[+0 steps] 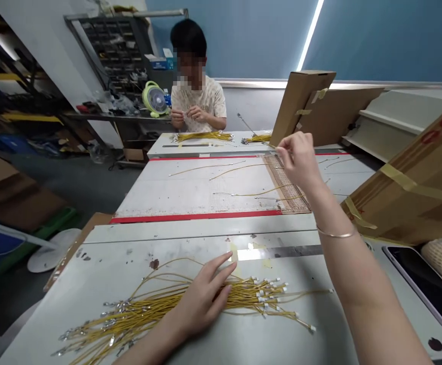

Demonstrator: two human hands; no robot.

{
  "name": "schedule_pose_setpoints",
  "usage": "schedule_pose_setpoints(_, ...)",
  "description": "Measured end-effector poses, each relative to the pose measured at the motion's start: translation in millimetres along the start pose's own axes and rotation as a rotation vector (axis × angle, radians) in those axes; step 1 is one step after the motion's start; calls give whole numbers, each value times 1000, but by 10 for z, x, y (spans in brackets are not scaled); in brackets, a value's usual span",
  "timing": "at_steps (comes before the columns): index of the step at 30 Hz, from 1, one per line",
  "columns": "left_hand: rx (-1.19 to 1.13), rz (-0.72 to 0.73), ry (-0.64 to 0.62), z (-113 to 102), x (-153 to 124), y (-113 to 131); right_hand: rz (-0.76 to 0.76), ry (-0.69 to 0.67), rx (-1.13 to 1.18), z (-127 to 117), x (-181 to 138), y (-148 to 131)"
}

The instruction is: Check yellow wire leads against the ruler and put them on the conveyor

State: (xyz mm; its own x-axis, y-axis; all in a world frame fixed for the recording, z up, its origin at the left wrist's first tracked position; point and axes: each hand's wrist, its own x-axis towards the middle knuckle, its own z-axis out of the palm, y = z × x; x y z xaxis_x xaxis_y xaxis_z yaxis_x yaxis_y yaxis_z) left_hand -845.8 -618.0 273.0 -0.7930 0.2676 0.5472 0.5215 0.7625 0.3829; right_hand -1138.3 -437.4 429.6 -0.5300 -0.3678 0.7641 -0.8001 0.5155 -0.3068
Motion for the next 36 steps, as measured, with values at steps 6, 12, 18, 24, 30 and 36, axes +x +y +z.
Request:
schedule_pose_setpoints(6, -45, -57, -25, -31, -36, -58, 55, -411, 136, 977, -183, -400)
schedule_pose_setpoints(12, -73, -132, -85, -27, -44, -107, 90, -628, 143, 1746, -797, -589)
schedule_pose_setpoints(18, -98, -167, -131, -35, -21, -134, 129, -736, 50, 1897, -863, -541)
schedule_pose_setpoints(24, -117, -191, -155, -34, -26, -131, 147, -777, 30, 1903, -832, -518)
schedule_pose_setpoints(30, -139, -217, -185, -49, -37, -126, 169, -688, 92, 1745, -835, -603)
schedule_pose_setpoints(36, -167, -176, -290, -121, -14, -102, 141, -736, 290, 1170, -993, -602)
